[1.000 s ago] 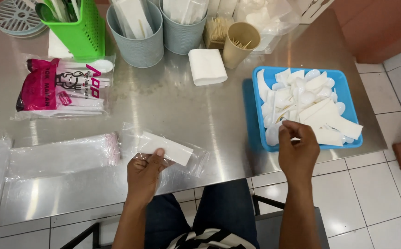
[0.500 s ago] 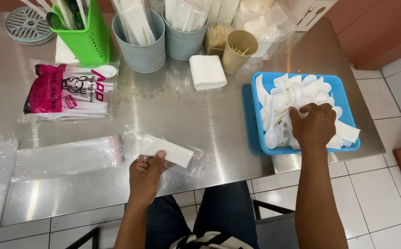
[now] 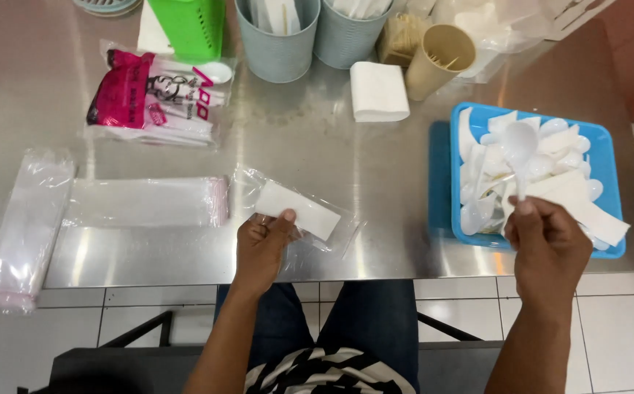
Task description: The person folds a white napkin, places it into a small plastic bag along with a white plastic spoon and a toothpick, and then repeats the process for a second set.
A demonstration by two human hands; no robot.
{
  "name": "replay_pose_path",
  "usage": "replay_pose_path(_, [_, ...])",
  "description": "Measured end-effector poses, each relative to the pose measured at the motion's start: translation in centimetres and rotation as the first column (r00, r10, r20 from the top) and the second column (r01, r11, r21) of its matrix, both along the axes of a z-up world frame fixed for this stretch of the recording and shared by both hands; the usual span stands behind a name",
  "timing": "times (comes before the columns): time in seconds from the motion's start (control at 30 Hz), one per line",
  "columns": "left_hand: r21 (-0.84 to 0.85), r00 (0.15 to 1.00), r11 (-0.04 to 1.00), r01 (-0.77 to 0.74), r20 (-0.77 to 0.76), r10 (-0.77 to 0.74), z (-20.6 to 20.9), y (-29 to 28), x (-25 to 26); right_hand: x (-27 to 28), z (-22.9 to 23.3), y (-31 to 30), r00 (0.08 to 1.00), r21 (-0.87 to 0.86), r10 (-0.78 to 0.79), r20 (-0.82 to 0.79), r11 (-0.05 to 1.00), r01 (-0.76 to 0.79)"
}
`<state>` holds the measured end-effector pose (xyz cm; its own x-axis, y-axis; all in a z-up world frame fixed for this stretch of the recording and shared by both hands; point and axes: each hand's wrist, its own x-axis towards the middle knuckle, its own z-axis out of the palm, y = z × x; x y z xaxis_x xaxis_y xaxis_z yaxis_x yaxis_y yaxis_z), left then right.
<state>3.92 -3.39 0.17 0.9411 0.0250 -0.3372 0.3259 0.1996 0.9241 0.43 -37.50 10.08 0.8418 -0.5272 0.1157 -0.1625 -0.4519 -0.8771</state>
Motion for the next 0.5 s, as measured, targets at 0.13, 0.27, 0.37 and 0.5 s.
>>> replay_pose_path(0.13, [0.074,0.989,0.994,-0.082,-0.116,0.090,-0.3,-0.2,-0.2,-4.4,-3.6,1.2,0.960,0.147,0.251,-0.128,0.962,-0.232])
replay_pose_path(0.27, [-0.001,0.986,0.990,-0.145,-0.081,0.144,-1.5,-0.4,-0.3,-5.3,-5.7,4.4,0.903,0.160,0.259,-0.344,0.963,-0.216])
replay_pose_path(0.37, [-0.020,0.988,0.989,-0.147,-0.040,0.146,-1.6,-0.3,-0.3,-4.5,-5.8,6.6,0.885,0.180,0.217,-0.411,0.971,-0.154])
replay_pose_path(0.5, [-0.055,0.992,0.991,-0.122,0.025,0.123,-1.1,-0.3,-0.4,-3.7,-6.2,7.7,0.891,0.222,0.212,-0.402,0.966,-0.130])
